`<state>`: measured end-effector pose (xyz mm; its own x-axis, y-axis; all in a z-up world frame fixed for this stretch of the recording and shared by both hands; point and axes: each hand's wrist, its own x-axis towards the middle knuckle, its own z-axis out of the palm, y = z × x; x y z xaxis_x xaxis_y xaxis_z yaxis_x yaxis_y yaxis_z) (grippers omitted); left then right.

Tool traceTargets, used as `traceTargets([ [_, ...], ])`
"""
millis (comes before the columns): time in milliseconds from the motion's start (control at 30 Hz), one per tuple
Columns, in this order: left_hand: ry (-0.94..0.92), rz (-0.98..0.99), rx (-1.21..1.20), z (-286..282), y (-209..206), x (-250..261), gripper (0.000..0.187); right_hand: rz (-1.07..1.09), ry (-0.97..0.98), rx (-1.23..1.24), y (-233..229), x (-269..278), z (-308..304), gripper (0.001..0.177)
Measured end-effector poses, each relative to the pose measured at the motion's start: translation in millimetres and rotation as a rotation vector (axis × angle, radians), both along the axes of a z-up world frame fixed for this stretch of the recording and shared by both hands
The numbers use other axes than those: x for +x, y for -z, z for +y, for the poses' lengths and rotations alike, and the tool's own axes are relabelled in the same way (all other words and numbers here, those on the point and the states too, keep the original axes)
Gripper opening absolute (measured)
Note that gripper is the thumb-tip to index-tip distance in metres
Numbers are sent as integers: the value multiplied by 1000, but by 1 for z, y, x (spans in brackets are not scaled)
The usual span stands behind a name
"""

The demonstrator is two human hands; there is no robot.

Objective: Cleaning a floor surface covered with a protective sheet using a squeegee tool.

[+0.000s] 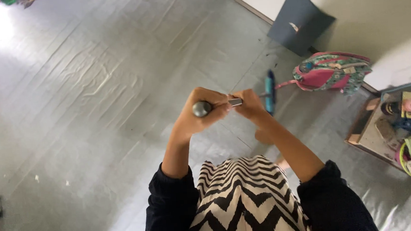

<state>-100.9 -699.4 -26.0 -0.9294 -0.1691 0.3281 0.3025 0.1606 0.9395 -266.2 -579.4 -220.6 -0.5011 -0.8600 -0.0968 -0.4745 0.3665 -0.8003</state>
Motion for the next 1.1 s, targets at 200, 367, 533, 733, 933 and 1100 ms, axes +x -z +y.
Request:
traceTargets([
  [200,76,-43,292,-8,23,-28,29,108,69,97,-7,-18,32,30],
  [367,148,-13,141,7,14,-45,33,63,110,177,-11,-26,44,38],
  [533,106,25,17,26,46,-56,32,51,32,111,24,-54,49,20],
  [733,-141,-100,32,41,109,-34,23,134,-259,-137,165,-70,30,12],
  [933,-210,-271,-81,37,63,11,18,66,-210,-68,157,13,-41,24],
  [1100,-171,-184,-429,62,26,-6,13,-662,73,-388,71,70,-56,12],
])
